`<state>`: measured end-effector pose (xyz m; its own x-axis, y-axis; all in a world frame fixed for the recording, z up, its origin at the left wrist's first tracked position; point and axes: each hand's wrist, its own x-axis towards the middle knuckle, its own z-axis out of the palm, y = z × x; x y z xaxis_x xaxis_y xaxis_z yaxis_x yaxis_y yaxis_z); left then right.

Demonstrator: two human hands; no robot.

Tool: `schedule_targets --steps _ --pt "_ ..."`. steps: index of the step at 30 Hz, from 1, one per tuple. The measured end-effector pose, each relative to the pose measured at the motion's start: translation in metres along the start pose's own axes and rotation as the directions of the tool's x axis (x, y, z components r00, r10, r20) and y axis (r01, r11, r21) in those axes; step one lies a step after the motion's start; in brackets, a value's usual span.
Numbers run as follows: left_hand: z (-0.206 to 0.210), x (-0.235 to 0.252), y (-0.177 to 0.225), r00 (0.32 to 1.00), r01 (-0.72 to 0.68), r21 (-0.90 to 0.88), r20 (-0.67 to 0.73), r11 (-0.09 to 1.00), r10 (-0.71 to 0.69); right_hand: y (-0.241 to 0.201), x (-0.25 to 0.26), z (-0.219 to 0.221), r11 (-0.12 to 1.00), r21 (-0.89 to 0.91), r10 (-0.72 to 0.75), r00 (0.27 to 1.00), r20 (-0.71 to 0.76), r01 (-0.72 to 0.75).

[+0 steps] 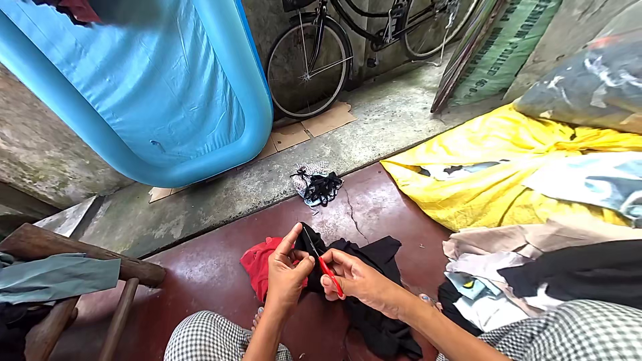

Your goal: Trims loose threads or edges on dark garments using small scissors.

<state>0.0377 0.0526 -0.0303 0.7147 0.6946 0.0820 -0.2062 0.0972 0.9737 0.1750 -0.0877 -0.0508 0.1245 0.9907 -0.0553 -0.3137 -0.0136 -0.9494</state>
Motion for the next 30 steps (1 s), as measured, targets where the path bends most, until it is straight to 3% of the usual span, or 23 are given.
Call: schedule_targets --steps 7,12,15,19,22,30 --pt "-0.003 0.0 -0.002 0.994 0.109 -0.068 0.013 0.992 -0.108 0.006 0.0 0.002 0.998 -0.039 0.054 0.997 -0.048 -0.056" --pt "-0.009 0.006 -0.001 0.975 0.222 -0.017 0.035 0.975 -0.221 0.006 -0.004 0.004 0.967 -0.2 0.141 0.984 -0.109 -0.16" --pt "-0.013 0.013 -0.006 0.968 0.243 0.007 -0.073 0.97 -0.242 0.01 -0.005 0.003 0.919 -0.337 0.166 0.976 -0.141 -0.205" --pt "-0.014 0.021 -0.007 0.934 0.257 -0.123 -0.224 0.959 -0.279 0.016 -0.01 0.003 0.819 -0.531 0.165 0.976 -0.144 -0.217" --pt "-0.014 0.023 -0.007 0.923 0.262 -0.119 -0.259 0.958 -0.284 0.014 -0.013 0.007 0.738 -0.636 0.159 0.974 -0.164 -0.228" --pt "-0.016 0.021 -0.002 0.968 0.209 0.027 -0.147 0.978 -0.203 0.011 -0.015 0.004 0.773 -0.594 0.13 0.973 -0.193 -0.221"
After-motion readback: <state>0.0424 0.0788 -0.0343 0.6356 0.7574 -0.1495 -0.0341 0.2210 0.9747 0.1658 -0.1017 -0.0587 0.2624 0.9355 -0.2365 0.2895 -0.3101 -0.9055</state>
